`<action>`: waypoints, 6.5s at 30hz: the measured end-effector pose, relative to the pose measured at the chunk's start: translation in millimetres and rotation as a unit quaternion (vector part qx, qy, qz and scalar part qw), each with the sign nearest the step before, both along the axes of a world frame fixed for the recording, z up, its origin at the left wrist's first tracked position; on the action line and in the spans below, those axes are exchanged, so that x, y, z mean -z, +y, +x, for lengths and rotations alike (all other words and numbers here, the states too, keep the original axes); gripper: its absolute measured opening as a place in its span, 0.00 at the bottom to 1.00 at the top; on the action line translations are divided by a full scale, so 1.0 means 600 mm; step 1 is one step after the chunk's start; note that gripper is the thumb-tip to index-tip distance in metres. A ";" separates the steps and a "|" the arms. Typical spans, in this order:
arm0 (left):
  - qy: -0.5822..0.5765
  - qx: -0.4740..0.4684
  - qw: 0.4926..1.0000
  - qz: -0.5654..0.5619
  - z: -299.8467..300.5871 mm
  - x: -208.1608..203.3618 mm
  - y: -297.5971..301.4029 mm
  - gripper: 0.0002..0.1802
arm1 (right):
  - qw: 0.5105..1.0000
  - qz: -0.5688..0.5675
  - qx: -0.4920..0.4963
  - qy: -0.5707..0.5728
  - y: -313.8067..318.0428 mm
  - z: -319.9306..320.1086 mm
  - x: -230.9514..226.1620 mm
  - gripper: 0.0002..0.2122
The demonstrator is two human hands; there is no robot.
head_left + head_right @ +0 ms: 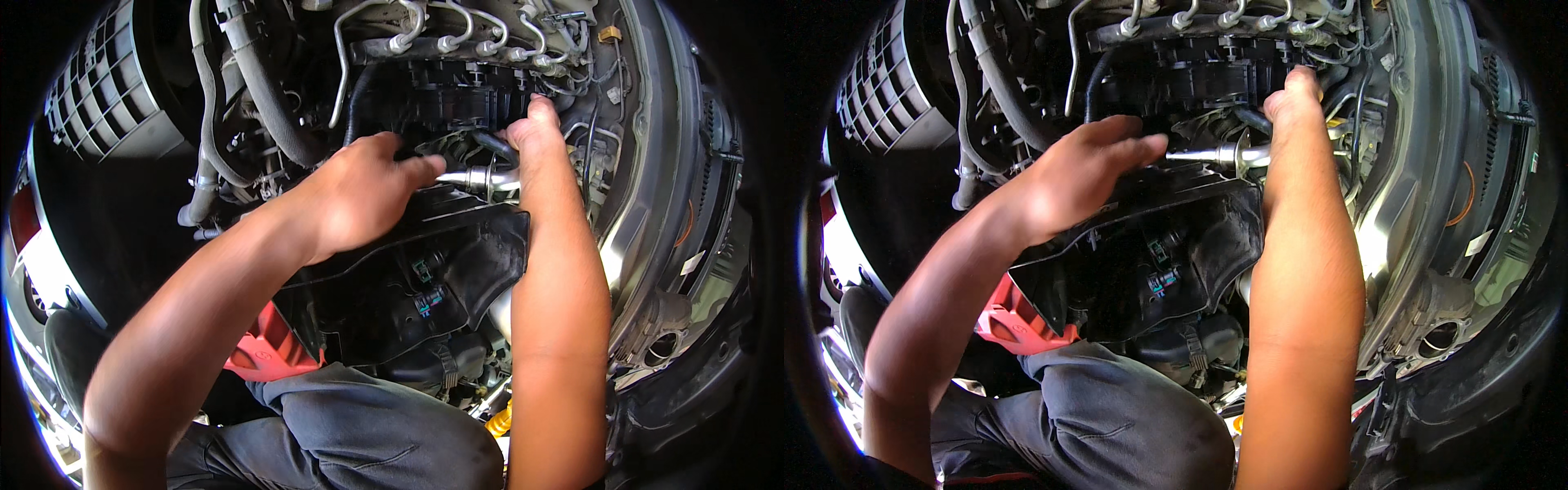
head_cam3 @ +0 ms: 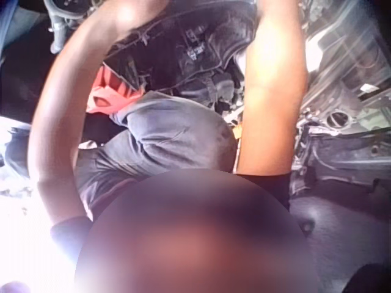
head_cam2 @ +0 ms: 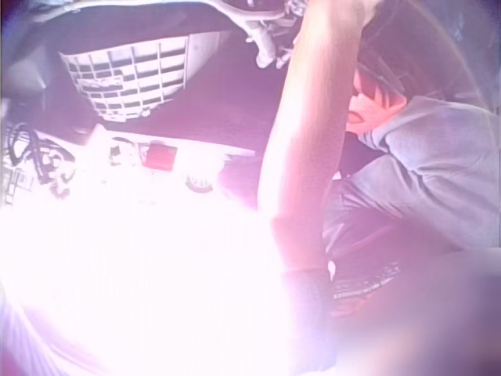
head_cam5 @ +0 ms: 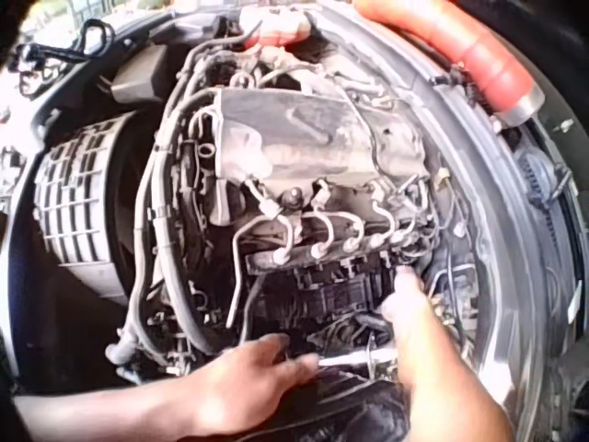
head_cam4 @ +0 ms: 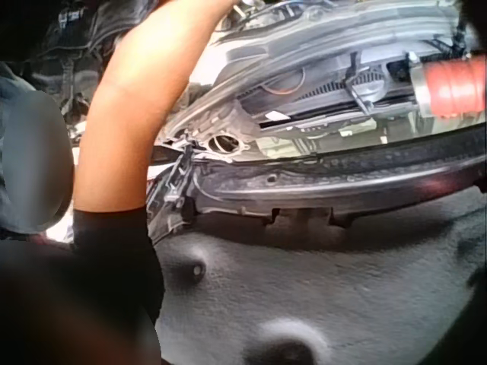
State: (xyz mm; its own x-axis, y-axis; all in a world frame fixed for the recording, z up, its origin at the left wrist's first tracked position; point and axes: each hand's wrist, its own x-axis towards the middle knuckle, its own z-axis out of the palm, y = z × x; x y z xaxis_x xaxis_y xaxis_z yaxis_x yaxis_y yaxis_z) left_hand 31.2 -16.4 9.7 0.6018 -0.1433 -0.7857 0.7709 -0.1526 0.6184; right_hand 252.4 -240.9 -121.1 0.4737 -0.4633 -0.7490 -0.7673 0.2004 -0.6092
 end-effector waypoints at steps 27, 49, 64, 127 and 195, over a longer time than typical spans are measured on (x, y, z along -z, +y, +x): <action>0.154 -0.466 0.861 -0.134 0.060 0.126 -0.081 0.53 | 0.998 0.052 -0.012 -0.046 0.001 0.019 0.037 0.15; 0.061 -0.395 0.887 -0.231 0.029 0.144 -0.076 0.66 | 0.998 0.031 -0.006 -0.044 0.011 0.015 0.036 0.13; 0.052 -0.396 0.889 -0.224 0.037 0.162 -0.087 0.60 | 0.998 0.017 -0.008 -0.060 0.009 0.023 0.037 0.12; 0.080 -0.390 0.891 -0.217 0.035 0.143 -0.088 0.61 | 0.991 0.016 -0.128 -0.027 0.003 0.003 0.023 0.21; 0.203 -0.300 0.932 -0.012 0.046 0.161 -0.069 0.40 | 0.971 0.203 0.000 -0.124 -0.042 0.005 0.057 0.11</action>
State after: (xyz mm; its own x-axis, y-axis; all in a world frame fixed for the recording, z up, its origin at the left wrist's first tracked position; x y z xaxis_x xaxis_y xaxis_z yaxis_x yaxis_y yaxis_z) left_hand 59.0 -57.8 -86.7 0.2337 0.1031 -0.9668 0.8838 0.3920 0.2554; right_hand 255.5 -265.8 -155.2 0.6624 -0.1525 -0.7334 -0.6078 0.4628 -0.6453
